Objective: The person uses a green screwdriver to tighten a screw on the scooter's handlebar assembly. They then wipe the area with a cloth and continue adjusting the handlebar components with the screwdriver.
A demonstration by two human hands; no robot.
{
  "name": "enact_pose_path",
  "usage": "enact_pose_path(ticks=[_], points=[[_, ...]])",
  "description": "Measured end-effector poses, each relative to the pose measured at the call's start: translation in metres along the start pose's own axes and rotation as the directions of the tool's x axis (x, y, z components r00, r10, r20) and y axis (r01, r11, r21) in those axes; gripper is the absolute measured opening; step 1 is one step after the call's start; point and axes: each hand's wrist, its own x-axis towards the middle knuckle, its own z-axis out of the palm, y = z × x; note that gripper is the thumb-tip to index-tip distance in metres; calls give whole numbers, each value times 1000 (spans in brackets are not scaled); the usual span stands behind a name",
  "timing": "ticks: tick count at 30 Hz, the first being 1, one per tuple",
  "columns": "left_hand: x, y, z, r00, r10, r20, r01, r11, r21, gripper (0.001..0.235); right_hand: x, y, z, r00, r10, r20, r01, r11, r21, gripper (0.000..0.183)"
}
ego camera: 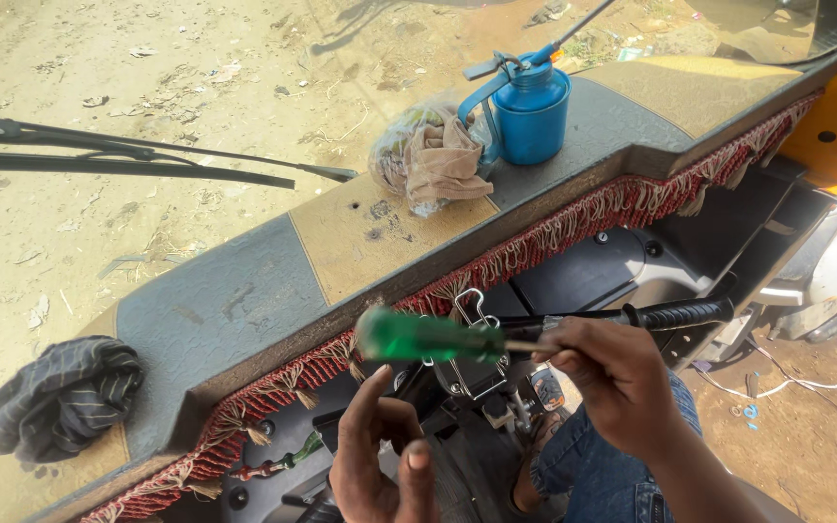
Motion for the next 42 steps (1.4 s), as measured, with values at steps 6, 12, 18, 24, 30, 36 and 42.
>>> enact_pose_path(ticks=[6,12,18,24,30,36,42], points=[[21,7,-28,985,-138,100,170,846,-505,50,34,-54,44,952,-151,266,183,978,-97,19],[81,8,-59,936,-288,-203,203,911,-358,37,58,-61,54,967,-242,75,252,953,-167,28],[160,-5,-74,978,144,-148,-95,950,299,20,93,-32,14,977,-171,-124,106,904,-414,12],[175,-15,-71,979,41,200,-173,683,710,24,158,3,18,953,-299,55,252,679,-689,37],[196,-22,-85,904,-269,333,15,797,604,60,184,19,28,984,-164,73,166,668,-726,22],[188,-25,-85,959,-226,171,87,809,581,53,190,19,23,920,-387,-57,256,706,-660,23],[183,-19,-83,986,-152,68,89,825,558,30,201,15,24,900,-434,-39,315,710,-630,19]])
